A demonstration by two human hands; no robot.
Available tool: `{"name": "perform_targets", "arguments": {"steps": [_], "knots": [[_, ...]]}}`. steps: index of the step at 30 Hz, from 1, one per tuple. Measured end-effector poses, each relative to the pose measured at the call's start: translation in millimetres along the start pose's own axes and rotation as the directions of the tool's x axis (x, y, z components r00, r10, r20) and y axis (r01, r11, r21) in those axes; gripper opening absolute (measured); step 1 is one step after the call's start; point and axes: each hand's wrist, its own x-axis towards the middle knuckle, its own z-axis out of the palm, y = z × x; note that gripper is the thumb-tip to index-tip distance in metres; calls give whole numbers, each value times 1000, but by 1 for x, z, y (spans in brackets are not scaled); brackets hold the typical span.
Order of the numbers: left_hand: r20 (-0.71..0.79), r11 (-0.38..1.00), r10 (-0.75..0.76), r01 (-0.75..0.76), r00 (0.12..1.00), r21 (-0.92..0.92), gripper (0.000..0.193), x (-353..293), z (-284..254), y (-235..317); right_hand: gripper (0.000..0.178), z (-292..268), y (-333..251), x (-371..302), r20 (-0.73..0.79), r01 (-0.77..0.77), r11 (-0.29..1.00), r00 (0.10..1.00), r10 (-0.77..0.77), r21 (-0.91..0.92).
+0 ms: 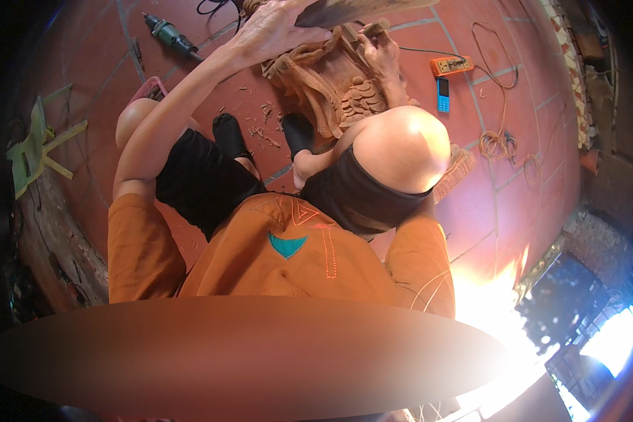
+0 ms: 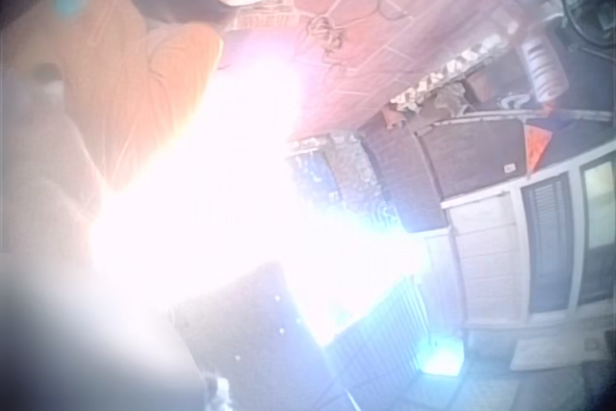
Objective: The person sits on the floor and carves a wooden sculpture using a chisel and mallet. They repeatedly strike the chisel to shape the wood, occasionally adjusting the sculpture's position.
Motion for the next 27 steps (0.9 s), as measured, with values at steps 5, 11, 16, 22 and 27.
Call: {"name": "perform_targets", "arguments": {"steps": [5,11,16,22,27], "knots": [[-59,994,34,-27,998,105,65,6,26,-24,29,-1,-3,8,93,30,983,996,-13,-184],[-42,963,86,-72,995,262,65,1,34,-37,28,0,0,8,66,72,989,996,-64,-131],[-95,999,39,-38,995,10,62,2,20,-12,29,2,1,3,28,70,982,997,-66,-177],[8,961,17,-19,1000,277,68,2,41,-32,27,-1,4,0,10,110,984,994,-110,-140],[-31,953,51,-39,998,301,67,7,46,-59,25,1,19,-5,-35,-20,998,999,22,62]]}}
